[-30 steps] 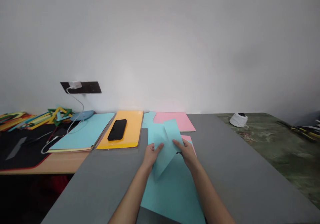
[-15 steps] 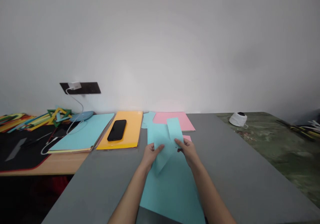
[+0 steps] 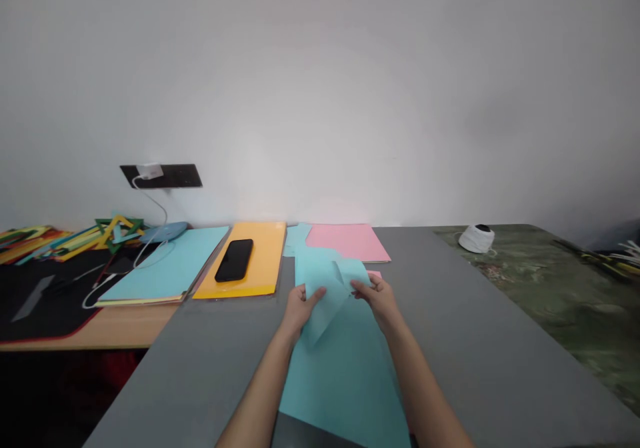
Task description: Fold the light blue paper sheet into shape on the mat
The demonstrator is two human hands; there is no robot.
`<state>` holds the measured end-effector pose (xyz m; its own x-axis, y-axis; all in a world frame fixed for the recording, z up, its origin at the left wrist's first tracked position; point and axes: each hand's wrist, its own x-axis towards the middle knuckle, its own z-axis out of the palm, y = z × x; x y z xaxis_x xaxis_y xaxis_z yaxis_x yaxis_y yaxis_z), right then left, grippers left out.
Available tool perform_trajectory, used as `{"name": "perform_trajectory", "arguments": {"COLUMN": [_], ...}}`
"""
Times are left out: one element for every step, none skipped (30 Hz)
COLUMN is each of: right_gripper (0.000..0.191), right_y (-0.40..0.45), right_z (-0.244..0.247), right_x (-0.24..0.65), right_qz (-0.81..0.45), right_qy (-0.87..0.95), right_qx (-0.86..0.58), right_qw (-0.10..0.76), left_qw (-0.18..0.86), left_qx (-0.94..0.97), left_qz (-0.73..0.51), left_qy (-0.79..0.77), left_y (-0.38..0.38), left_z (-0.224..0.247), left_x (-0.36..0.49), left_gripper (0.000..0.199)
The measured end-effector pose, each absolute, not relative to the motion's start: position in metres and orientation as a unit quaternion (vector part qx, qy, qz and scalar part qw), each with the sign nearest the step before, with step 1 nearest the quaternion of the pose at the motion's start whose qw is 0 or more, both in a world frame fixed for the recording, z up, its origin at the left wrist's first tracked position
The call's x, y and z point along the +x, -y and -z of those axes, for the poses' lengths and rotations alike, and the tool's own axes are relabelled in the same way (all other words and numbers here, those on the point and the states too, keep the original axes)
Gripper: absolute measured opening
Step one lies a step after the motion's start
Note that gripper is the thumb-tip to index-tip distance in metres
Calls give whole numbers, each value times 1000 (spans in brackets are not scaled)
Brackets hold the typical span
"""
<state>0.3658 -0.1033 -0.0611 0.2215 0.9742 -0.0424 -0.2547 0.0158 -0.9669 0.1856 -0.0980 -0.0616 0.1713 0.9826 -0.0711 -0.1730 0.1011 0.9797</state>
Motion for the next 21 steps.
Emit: {"name": "perform_trajectory", "arguments": {"right_gripper": [39,36,35,33,32,31,31,30,29,29,29,30,31,32,33,33,33,31,29,27,26], "right_y": [103,102,102,102,102,103,103,104,105,105,106,106,107,107,106,106,105,103,101,98,95], "right_z": [62,63,64,64,64,63,62,61,60,59,58,57,57,58,59,60,62,64,65,66,66], "right_x": [367,367,367,367,367,367,367,368,368,369,371,372,374,375,376,376,376,375,373,370,367], "right_qz": [-500,-499,-500,-501,-501,-500,-498,-496,-493,-492,-492,-492,-493,-492,-492,-490,-489,-487,-482,-478,-475], "right_qy": [364,363,361,361,361,361,360,359,356,352,346,341,336,330,325,320,319,321,324,330,336], "right_qx": [-488,-486,-485,-484,-482,-481,-481,-482,-484,-487,-490,-491,-492,-493,-493,-492,-490,-492,-497,-505,-513], "right_qw": [616,619,620,621,621,623,625,627,629,630,631,632,634,637,641,644,647,646,644,639,631], "left_qw": [600,596,594,592,590,588,585,579,572,564,555,547,542,539,540,542,543,543,544,543,543], "left_qx": [470,471,472,474,475,476,478,480,483,485,488,490,491,492,490,487,481,473,465,457,451], "left_qz": [-479,-479,-478,-478,-479,-481,-483,-486,-490,-492,-495,-496,-497,-498,-498,-498,-498,-496,-492,-486,-478], "left_qy": [-435,-439,-442,-443,-443,-442,-443,-444,-447,-452,-457,-462,-467,-469,-469,-471,-476,-484,-496,-510,-523], "left_y": [98,98,98,98,97,97,97,97,97,97,96,96,96,95,95,95,94,94,93,93,92], "left_z": [61,61,61,61,60,60,61,61,61,62,62,63,63,63,63,64,64,65,66,68,69], "left_x": [185,185,185,185,185,184,184,183,183,182,181,181,180,180,180,181,181,181,181,181,181], "left_gripper": [37,37,37,37,36,36,36,35,35,35,35,35,35,35,36,38,42,47,53,58,60]}}
